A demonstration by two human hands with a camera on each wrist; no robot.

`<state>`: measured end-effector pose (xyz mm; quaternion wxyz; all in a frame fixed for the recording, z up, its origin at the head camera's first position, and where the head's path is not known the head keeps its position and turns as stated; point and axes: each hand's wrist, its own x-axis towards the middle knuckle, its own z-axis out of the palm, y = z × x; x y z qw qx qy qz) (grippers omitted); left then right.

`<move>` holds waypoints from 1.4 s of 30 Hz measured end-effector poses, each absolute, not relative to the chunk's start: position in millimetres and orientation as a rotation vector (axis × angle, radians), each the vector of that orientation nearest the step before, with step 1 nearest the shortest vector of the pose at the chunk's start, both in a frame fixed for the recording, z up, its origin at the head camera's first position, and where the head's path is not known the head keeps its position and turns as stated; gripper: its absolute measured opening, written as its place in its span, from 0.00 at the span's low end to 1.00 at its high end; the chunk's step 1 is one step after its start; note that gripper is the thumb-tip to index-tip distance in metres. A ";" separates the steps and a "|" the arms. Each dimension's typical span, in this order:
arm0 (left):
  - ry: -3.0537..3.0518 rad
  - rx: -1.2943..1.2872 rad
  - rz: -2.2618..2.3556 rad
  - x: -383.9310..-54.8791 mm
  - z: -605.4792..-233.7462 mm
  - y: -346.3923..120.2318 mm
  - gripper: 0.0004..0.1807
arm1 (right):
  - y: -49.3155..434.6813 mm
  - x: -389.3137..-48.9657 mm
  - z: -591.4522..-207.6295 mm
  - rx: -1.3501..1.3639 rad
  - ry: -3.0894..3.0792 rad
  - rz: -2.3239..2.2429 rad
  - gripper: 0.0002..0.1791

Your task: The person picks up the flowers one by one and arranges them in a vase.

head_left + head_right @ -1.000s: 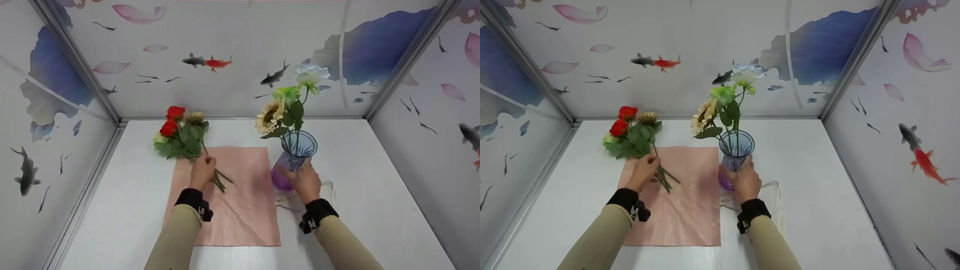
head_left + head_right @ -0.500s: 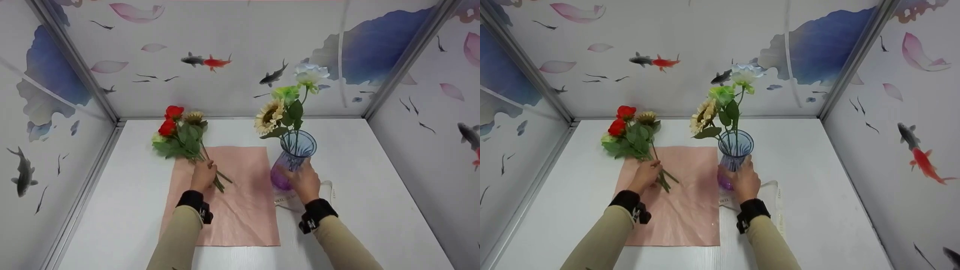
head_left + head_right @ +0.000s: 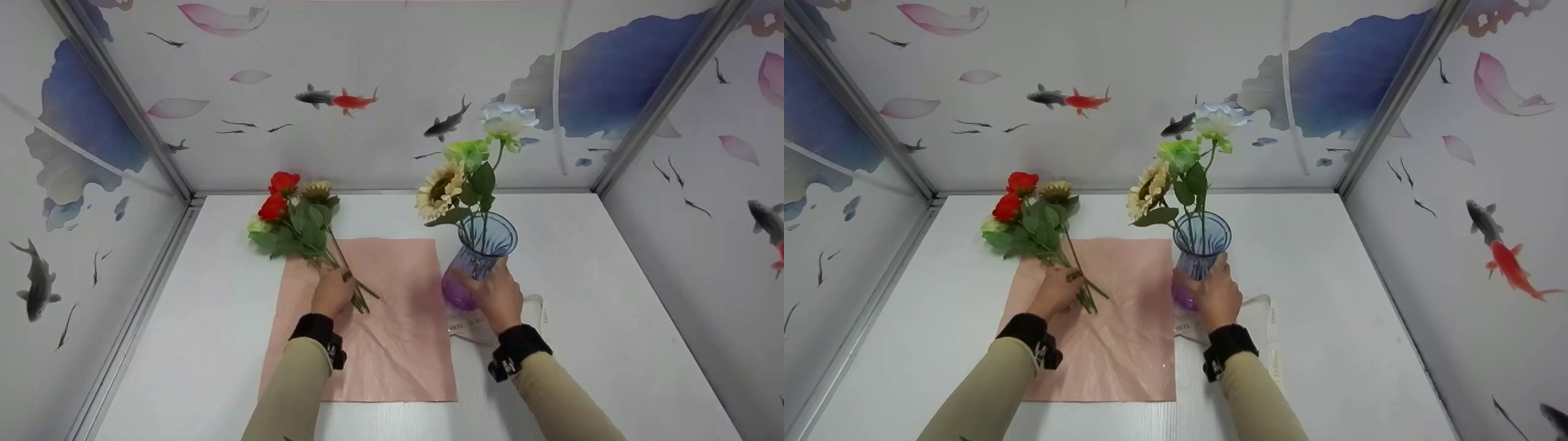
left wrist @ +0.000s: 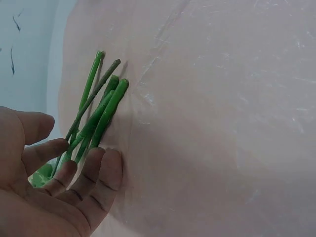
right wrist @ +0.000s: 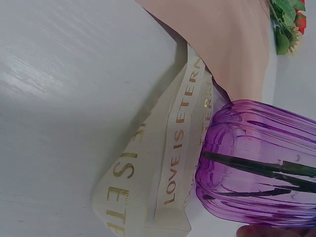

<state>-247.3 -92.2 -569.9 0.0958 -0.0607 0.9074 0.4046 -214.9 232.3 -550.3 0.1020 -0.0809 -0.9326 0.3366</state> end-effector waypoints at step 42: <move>2.780 -0.034 0.997 -246.3 -559.4 -73.3 0.19 | 232.3 -215.0 -550.5 -0.234 -2.735 1.015 0.61</move>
